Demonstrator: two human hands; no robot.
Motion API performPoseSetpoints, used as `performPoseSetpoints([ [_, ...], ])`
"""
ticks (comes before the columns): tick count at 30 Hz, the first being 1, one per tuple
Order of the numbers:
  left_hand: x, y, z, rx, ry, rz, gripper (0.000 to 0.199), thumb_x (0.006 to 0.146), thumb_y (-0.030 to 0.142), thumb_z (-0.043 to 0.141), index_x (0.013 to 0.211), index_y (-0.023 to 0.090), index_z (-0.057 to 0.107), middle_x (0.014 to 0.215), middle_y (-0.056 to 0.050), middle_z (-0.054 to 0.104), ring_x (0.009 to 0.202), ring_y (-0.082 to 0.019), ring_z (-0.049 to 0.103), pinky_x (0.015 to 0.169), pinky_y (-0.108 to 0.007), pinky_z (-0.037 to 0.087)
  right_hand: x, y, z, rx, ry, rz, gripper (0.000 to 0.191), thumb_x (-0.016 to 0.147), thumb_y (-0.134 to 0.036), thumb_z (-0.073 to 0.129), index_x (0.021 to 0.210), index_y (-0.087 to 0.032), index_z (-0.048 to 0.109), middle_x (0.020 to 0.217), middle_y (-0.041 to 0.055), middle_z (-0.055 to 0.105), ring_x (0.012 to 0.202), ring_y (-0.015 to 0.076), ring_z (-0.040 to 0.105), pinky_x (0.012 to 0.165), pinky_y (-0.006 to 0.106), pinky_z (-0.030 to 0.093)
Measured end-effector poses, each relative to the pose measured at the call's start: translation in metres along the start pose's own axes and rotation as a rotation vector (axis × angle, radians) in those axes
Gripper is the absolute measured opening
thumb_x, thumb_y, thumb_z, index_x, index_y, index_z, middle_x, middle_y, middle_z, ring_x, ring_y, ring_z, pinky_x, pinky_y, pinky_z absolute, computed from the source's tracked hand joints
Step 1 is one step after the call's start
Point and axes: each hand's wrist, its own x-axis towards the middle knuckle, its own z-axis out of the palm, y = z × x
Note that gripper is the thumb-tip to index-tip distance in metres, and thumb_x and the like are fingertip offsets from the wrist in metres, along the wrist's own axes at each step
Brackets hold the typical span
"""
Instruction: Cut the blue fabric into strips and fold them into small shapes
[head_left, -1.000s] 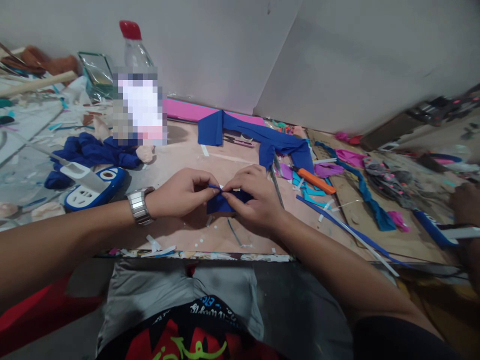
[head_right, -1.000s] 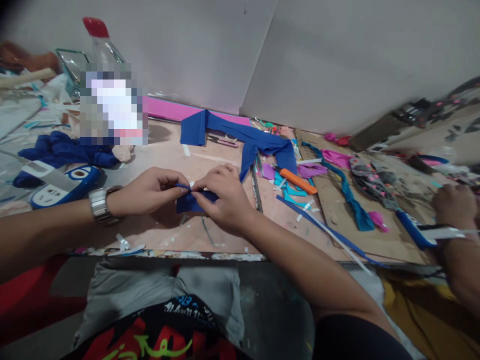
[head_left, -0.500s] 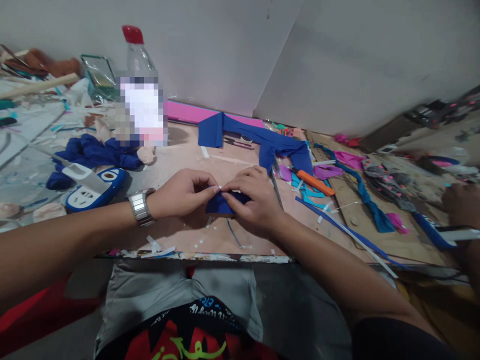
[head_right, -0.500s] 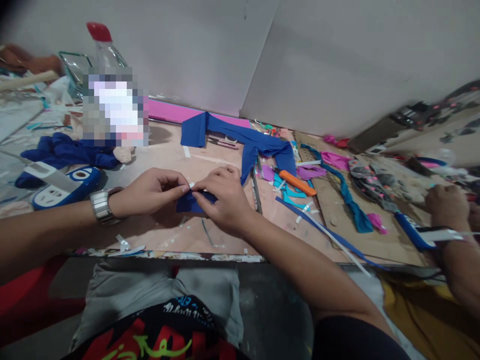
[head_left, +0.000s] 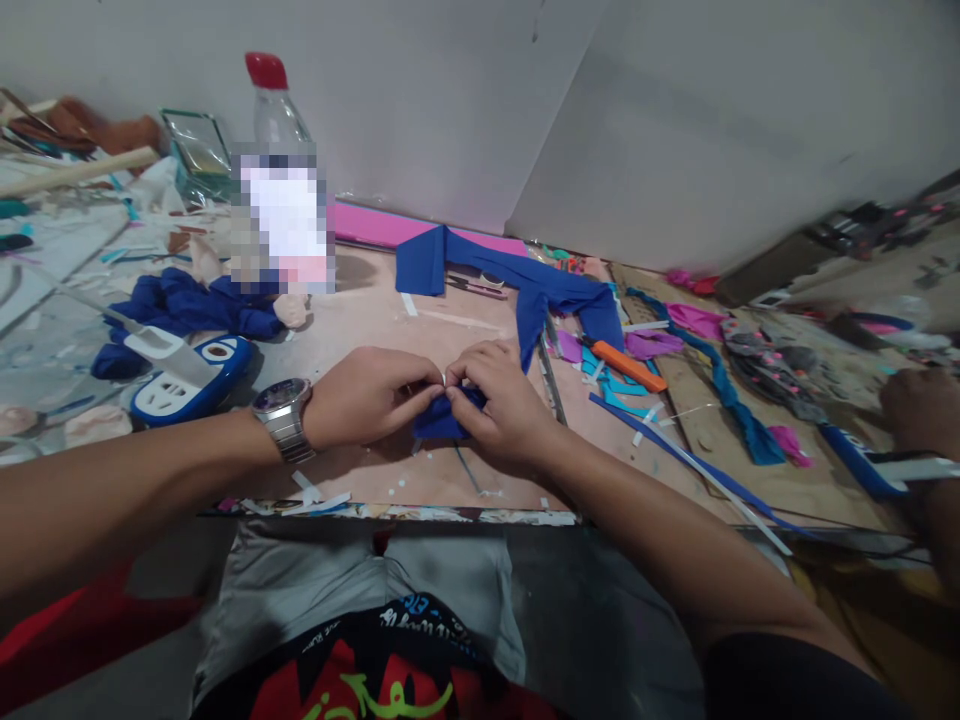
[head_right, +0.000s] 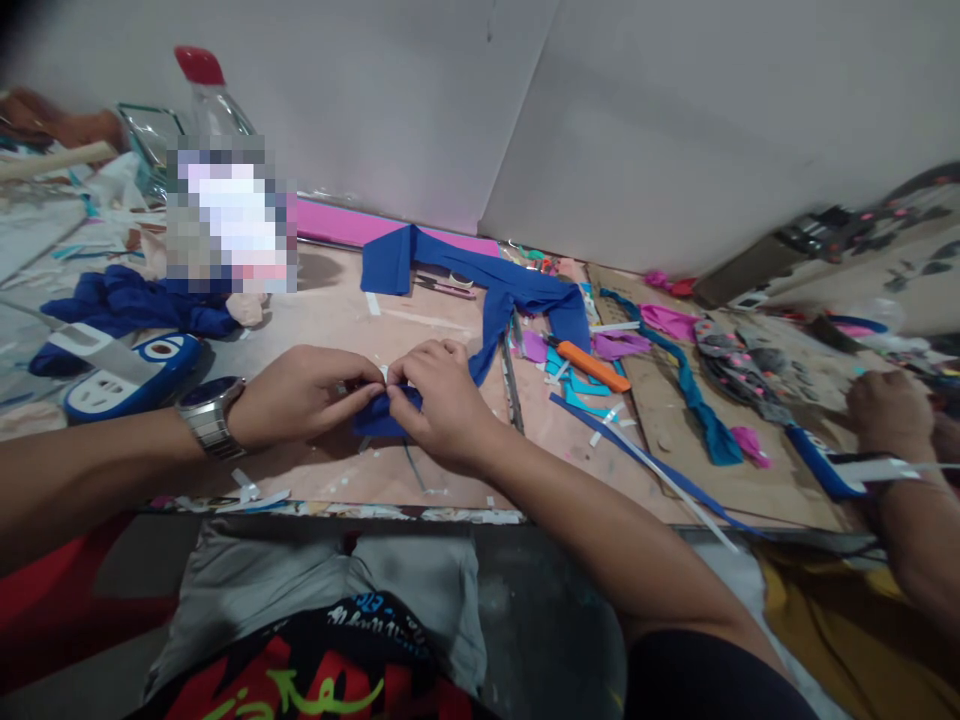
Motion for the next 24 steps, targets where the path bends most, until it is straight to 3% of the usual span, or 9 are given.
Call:
performPoseSetpoints([
  [7,-0.0008,-0.0052,0.0035,0.014,-0.025,-0.065,0.028,0.102,0.036,0.053,0.098,0.019,0.076,0.082,-0.002,0.078,0.071,-0.016,0.068,0.068,-0.026,0.043,-0.0024,0.0027,0.0012,0.037,0.073,0.005,0.001,0.092,-0.023,0.069,0.093,-0.023,0.069,0.087,0.0033,0.07,0.096,0.0243,0.06,0.093,0.043,0.039],
  [18,-0.0004,-0.0026,0.0022,0.031,-0.009,0.004,0.027,0.102,0.031,0.052,0.093,0.019,0.075,0.077,-0.002,0.077,0.065,-0.015,0.066,0.063,-0.026,0.04,-0.0013,0.0068,-0.0009,0.027,0.013,-0.045,0.005,0.094,-0.022,0.062,0.09,-0.022,0.062,0.089,0.0029,0.069,0.093,0.0227,0.06,0.094,0.044,0.038],
  [24,-0.0001,-0.007,0.0033,0.038,-0.027,-0.053,0.03,0.103,0.035,0.051,0.102,0.021,0.077,0.091,-0.003,0.082,0.078,-0.018,0.073,0.069,-0.026,0.046,-0.0026,0.0062,-0.0018,0.01,0.085,-0.023,0.001,0.092,-0.024,0.07,0.093,-0.024,0.071,0.089,0.003,0.073,0.095,0.0242,0.064,0.093,0.044,0.041],
])
